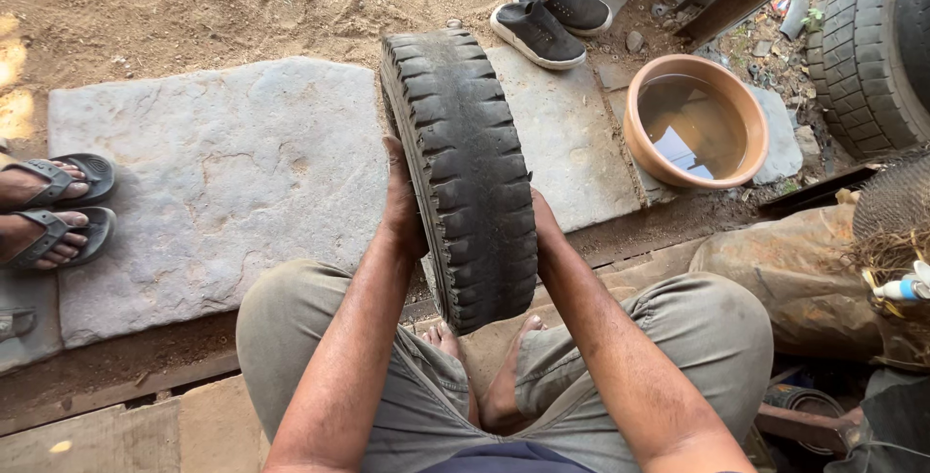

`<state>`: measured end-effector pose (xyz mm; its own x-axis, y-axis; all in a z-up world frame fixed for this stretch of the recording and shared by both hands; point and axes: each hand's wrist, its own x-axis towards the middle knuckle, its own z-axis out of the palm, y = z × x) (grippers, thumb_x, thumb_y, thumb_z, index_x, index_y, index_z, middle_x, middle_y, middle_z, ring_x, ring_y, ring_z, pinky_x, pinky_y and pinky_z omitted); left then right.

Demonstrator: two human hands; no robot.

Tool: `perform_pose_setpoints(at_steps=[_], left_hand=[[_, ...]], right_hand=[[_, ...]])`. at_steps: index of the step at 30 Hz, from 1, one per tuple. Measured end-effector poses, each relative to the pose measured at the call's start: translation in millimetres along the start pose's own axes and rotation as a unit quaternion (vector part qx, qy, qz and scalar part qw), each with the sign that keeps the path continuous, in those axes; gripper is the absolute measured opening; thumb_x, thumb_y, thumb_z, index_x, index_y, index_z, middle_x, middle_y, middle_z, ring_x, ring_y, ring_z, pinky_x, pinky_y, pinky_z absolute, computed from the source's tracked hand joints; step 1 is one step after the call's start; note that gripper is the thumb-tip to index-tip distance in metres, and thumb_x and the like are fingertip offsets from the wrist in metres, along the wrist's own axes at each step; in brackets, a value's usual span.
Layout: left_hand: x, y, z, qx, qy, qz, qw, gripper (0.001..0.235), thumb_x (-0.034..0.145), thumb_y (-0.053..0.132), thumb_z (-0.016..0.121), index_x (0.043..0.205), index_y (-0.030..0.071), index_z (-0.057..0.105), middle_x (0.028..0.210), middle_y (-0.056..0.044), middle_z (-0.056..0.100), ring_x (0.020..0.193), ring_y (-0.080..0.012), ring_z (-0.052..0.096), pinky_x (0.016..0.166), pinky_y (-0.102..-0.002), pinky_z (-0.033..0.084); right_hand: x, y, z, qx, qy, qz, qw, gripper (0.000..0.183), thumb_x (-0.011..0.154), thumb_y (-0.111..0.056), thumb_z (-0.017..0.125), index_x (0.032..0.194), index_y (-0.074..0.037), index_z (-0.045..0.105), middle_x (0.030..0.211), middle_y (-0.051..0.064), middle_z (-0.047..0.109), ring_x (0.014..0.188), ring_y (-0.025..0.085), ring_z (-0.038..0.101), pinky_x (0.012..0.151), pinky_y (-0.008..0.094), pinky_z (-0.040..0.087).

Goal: The person sits on the ground and uses a metal tool to scrape and clean the tread of a motorcycle tire. They rotate the tire to access different sections and repeatedly scrape the rubber surface.

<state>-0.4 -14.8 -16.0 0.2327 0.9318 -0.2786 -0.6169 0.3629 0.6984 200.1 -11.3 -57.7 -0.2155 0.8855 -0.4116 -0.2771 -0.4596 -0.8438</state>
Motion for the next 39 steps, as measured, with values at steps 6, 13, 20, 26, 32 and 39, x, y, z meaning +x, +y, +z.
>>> perform_pose_setpoints(at_steps=[6, 13, 20, 26, 32, 39], left_hand=[[4, -4, 1, -0.002, 0.005, 0.038, 0.999, 0.115, 0.073, 0.092, 0.039, 0.150, 0.007, 0.043, 0.133, -0.026, 0.059, 0.121, -0.0372, 0.065, 0.094, -0.056, 0.061], [5, -6, 4, -0.019, 0.050, 0.062, 0.997, 0.100, 0.083, 0.084, 0.038, 0.147, 0.007, 0.047, 0.130, -0.020, 0.063, 0.116, -0.0332, 0.067, 0.095, -0.052, 0.061], [7, -3, 1, -0.030, 0.072, 0.061, 0.995, 0.089, 0.090, 0.078, 0.038, 0.142, 0.006, 0.054, 0.120, -0.018, 0.068, 0.106, -0.0294, 0.071, 0.084, -0.046, 0.064], [39, 5, -27, 0.020, 0.031, 0.097, 0.995, 0.094, 0.099, 0.085, 0.031, 0.143, 0.005, 0.057, 0.104, -0.014, 0.061, 0.078, -0.0225, 0.057, 0.056, -0.037, 0.053], [38, 21, -27, -0.041, -0.054, 0.062, 0.996, 0.103, 0.086, 0.086, 0.032, 0.148, 0.005, 0.048, 0.129, -0.018, 0.063, 0.115, -0.0292, 0.066, 0.093, -0.051, 0.061], [14, 9, -13, 0.000, -0.061, 0.051, 0.997, 0.119, 0.075, 0.092, 0.047, 0.154, 0.003, 0.043, 0.149, -0.020, 0.056, 0.137, -0.0358, 0.056, 0.115, -0.049, 0.048]], right_hand=[[-1, 3, -2, 0.020, 0.017, -0.007, 1.000, 0.023, 0.097, -0.013, 0.057, 0.115, -0.002, 0.067, 0.098, 0.009, 0.074, 0.081, 0.020, 0.071, 0.068, 0.037, 0.060], [-2, 1, -3, 0.005, 0.170, -0.105, 0.980, 0.023, 0.105, -0.028, 0.057, 0.109, -0.008, 0.067, 0.089, 0.005, 0.070, 0.073, 0.014, 0.066, 0.065, 0.031, 0.056], [4, -3, -1, 0.021, 0.160, -0.165, 0.973, 0.028, 0.104, -0.033, 0.058, 0.111, -0.008, 0.069, 0.093, 0.003, 0.072, 0.078, 0.011, 0.067, 0.069, 0.028, 0.057], [-7, -19, -26, -0.081, 0.099, -0.082, 0.988, 0.047, 0.110, -0.047, 0.059, 0.107, -0.002, 0.067, 0.078, 0.005, 0.059, 0.055, 0.010, 0.044, 0.047, 0.024, 0.033], [-38, -44, -31, -0.184, -0.127, -0.051, 0.973, 0.045, 0.088, -0.046, 0.078, 0.100, -0.004, 0.067, 0.065, -0.004, 0.050, 0.051, 0.006, 0.043, 0.046, 0.024, 0.034], [-28, -31, -22, -0.168, -0.039, -0.082, 0.982, 0.051, 0.080, -0.056, 0.081, 0.094, -0.009, 0.065, 0.065, -0.007, 0.048, 0.050, 0.004, 0.039, 0.043, 0.022, 0.029]])
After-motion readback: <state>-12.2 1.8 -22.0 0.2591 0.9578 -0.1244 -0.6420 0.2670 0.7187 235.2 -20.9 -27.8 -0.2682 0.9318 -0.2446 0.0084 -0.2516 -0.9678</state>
